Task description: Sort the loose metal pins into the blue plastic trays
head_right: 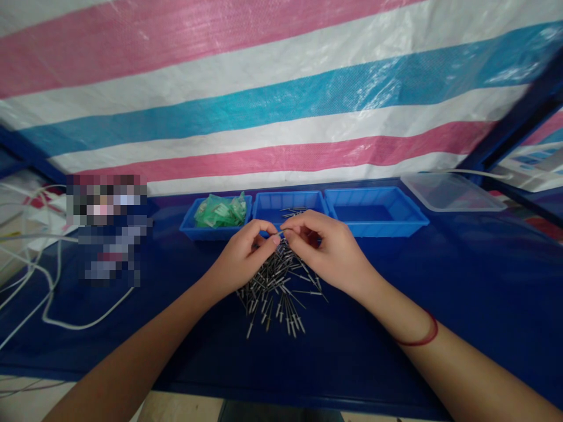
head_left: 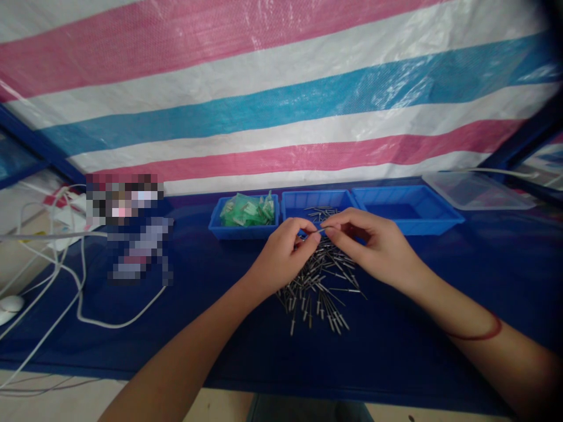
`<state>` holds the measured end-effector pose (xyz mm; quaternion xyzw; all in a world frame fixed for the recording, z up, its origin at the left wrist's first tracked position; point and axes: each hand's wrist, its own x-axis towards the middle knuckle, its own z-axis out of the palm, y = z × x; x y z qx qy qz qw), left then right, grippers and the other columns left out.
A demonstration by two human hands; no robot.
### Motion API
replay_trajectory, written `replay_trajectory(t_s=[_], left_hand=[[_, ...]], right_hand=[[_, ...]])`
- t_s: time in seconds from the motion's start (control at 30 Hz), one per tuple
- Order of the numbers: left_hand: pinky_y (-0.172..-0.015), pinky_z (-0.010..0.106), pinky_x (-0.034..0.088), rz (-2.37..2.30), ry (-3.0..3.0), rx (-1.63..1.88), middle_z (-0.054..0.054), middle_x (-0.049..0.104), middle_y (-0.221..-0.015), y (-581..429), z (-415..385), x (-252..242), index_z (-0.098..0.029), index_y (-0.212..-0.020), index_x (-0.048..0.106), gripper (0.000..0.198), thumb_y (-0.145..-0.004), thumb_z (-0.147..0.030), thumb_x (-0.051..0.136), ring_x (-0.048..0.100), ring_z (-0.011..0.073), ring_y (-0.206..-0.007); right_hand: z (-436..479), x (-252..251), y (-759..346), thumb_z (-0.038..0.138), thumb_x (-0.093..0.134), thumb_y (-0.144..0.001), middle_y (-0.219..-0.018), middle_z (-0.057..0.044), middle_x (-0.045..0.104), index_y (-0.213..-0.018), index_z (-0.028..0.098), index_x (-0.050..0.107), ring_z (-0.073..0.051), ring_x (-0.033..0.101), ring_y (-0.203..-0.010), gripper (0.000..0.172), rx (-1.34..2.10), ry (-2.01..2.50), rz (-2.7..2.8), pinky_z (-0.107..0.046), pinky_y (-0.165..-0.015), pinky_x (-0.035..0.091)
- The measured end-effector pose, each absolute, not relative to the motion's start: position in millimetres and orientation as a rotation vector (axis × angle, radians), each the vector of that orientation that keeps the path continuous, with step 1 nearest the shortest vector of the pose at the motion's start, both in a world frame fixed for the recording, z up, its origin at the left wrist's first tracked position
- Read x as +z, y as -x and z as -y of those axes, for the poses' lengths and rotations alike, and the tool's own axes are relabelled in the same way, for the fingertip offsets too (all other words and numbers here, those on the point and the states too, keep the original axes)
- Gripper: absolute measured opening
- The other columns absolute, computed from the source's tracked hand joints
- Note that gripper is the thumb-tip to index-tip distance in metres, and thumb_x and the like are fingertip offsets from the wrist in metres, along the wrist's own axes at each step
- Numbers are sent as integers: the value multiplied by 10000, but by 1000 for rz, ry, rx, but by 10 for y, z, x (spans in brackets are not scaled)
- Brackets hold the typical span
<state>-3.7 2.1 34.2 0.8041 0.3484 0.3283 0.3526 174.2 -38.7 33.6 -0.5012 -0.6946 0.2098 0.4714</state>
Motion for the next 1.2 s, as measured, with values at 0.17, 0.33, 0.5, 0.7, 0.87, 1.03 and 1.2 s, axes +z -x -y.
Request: replay_trajectory(t_s=[0.17,0.33,0.5,0.7,0.87,1.03,1.2], left_hand=[[-682,249,444,-927,-2124,916,19,581,-864,34,8,408,-162,-900,546,156,-930,-296,471,525,100,-680],[-654,256,454,-958,-2082,945,42,590,-957,7,28,401,-159,-1092,514,249,-942,-348,455,499,85,-616],[-735,284,473,-895,-2297,863,57,598,-1032,-14,30,337,-176,-1164,515,267,-932,-301,479,547,108,-690],[-802,331,421,-810,-2818,481,54,616,-941,-71,95,351,-179,-951,663,254,-955,-269,425,544,185,-863],[-725,339,386,-931,-2992,277,68,612,-921,-149,163,337,-175,-878,686,258,-931,-315,477,535,211,-852],[-702,349,383,-1002,-3056,210,72,621,-880,-206,166,323,-170,-830,688,250,-923,-293,492,565,231,-846],[-694,361,388,-1044,-3085,147,85,636,-846,-253,177,344,-139,-785,675,210,-902,-197,511,602,244,-840]], right_hand=[[384,361,-1748,302,553,-876,-825,-42,659,-888,204,656,-154,579,-699,142,438,1228,1769,-289,-593,441],[292,365,-1800,278,534,-884,-773,-39,654,-838,203,641,-161,572,-702,138,191,1217,1845,-301,-649,442],[92,265,-1950,322,512,-895,-774,-65,677,-845,199,681,-216,573,-738,214,-206,1455,1783,-357,-714,409],[85,268,-2005,363,482,-911,-773,-72,675,-874,185,677,-229,574,-743,266,-248,1535,1784,-376,-750,407],[210,351,-1916,320,487,-899,-777,-62,674,-855,220,658,-237,573,-750,202,-170,1468,1787,-388,-741,418],[266,374,-1861,265,510,-872,-788,-50,683,-824,225,645,-225,583,-741,149,-123,1431,1793,-380,-730,422],[281,370,-1842,237,519,-862,-772,-44,680,-807,215,641,-212,583,-720,135,-93,1397,1811,-378,-741,421]])
